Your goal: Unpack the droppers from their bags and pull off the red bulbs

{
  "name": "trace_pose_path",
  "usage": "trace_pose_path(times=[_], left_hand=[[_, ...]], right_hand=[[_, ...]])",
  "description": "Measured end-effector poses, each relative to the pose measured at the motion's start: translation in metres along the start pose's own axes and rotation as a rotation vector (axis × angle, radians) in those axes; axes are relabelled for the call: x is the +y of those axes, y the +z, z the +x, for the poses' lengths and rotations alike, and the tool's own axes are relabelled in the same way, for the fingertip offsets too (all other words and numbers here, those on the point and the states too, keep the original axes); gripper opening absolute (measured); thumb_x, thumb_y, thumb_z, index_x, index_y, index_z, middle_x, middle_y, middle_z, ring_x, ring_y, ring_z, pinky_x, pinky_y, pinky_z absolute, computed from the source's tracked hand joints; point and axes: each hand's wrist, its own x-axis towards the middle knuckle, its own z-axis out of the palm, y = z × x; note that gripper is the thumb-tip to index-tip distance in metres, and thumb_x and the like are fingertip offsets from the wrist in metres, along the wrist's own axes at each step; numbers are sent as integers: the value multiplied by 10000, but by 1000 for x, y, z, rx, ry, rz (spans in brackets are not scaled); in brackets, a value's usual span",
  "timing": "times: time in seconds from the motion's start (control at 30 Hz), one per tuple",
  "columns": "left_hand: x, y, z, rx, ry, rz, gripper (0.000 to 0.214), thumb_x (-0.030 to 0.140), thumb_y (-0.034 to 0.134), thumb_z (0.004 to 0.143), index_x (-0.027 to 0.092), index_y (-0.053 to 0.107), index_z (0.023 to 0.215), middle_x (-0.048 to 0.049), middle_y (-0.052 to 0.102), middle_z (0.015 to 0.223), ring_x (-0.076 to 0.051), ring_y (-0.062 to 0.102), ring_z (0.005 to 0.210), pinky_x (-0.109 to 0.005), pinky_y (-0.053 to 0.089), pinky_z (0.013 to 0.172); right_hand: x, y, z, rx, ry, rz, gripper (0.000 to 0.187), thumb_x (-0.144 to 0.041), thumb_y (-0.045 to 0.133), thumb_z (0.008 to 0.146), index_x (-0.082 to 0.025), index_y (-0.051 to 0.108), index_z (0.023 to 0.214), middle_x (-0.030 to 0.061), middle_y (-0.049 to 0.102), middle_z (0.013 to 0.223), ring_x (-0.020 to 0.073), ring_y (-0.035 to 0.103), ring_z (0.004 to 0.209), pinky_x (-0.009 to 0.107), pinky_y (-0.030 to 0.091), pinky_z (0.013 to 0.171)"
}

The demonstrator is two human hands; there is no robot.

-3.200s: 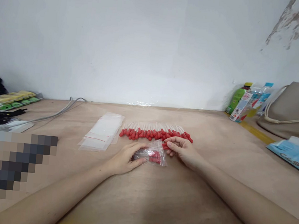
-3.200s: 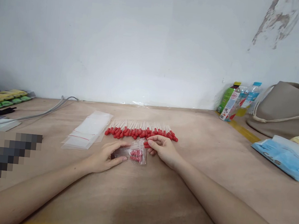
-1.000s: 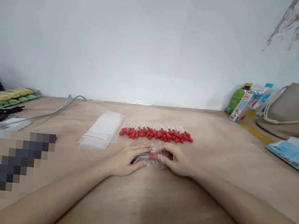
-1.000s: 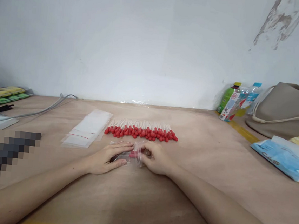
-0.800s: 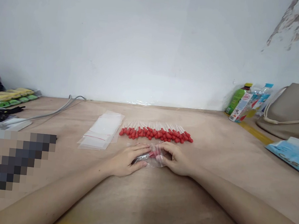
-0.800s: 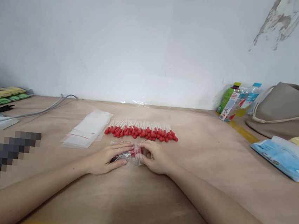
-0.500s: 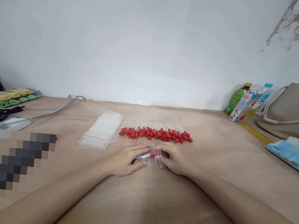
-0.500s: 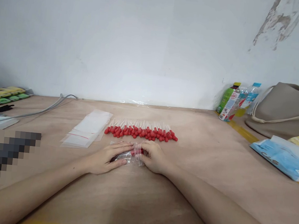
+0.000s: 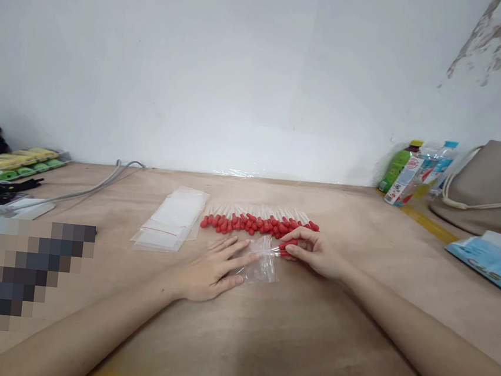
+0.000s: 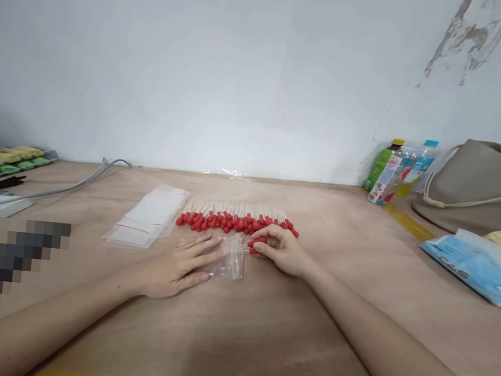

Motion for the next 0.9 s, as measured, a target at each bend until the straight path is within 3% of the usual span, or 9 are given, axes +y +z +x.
trace_pose_path(times=[0.13, 0.3, 0.43, 0.53, 0.67, 0.77, 0.9], left_hand=[[2, -6, -3, -4, 108, 115, 478, 323, 336, 893, 331, 219, 1357, 16, 49, 1464, -281, 13, 1335, -519, 68, 1068], [1, -12, -3, -98, 217, 50, 581, 239, 377, 841, 268, 162, 1380, -4, 108, 1455, -228, 111, 1335, -452, 82, 1090], [4, -11, 0, -115, 136, -46, 531, 320, 365, 872, 284, 186, 1371, 4, 231, 1429, -191, 221, 1311, -412, 164, 1076], [10, -5, 3, -46, 21, -89, 427, 362, 290, 907, 316, 294, 1331, 13, 319, 1396, -192, 290, 1280, -417, 221, 1038], [15, 6, 7, 69, -54, -83, 404, 373, 299, 904, 312, 366, 1297, -10, 389, 1358, -221, 349, 1233, -435, 262, 990], [15, 11, 6, 99, -79, -53, 422, 393, 313, 897, 299, 357, 1305, -34, 360, 1375, -225, 325, 1246, -440, 256, 993], [15, 13, 4, 113, -136, -17, 429, 417, 289, 900, 309, 339, 1312, -42, 336, 1388, -230, 294, 1263, -462, 247, 997]], right_hand=[[5, -13, 4, -45, 161, 249, 322, -377, 661, 693, -162, 600, 925, 40, 652, 824, 116, 602, 718, 272, 469, 691], [-5, -33, 6, -73, 237, 227, 310, -362, 656, 708, -164, 620, 944, 48, 671, 854, 123, 621, 766, 267, 479, 728], [-27, -55, 5, 59, 243, 148, 300, -358, 683, 676, -153, 638, 891, 63, 684, 824, 146, 636, 747, 288, 494, 733], [-38, -63, 10, 268, 110, 141, 298, -374, 683, 670, -170, 632, 881, 54, 685, 816, 154, 643, 754, 304, 501, 750], [-37, -43, 30, 453, -132, -64, 294, -394, 617, 726, -175, 612, 923, 61, 680, 869, 174, 641, 807, 343, 505, 781], [-29, -14, 49, 516, -319, -451, 229, -326, 575, 763, -180, 624, 932, 59, 679, 884, 186, 634, 815, 348, 508, 760], [-20, 19, 68, 380, -476, -786, 239, -199, 455, 834, -179, 599, 1023, 77, 650, 1008, 191, 602, 926, 342, 480, 822]])
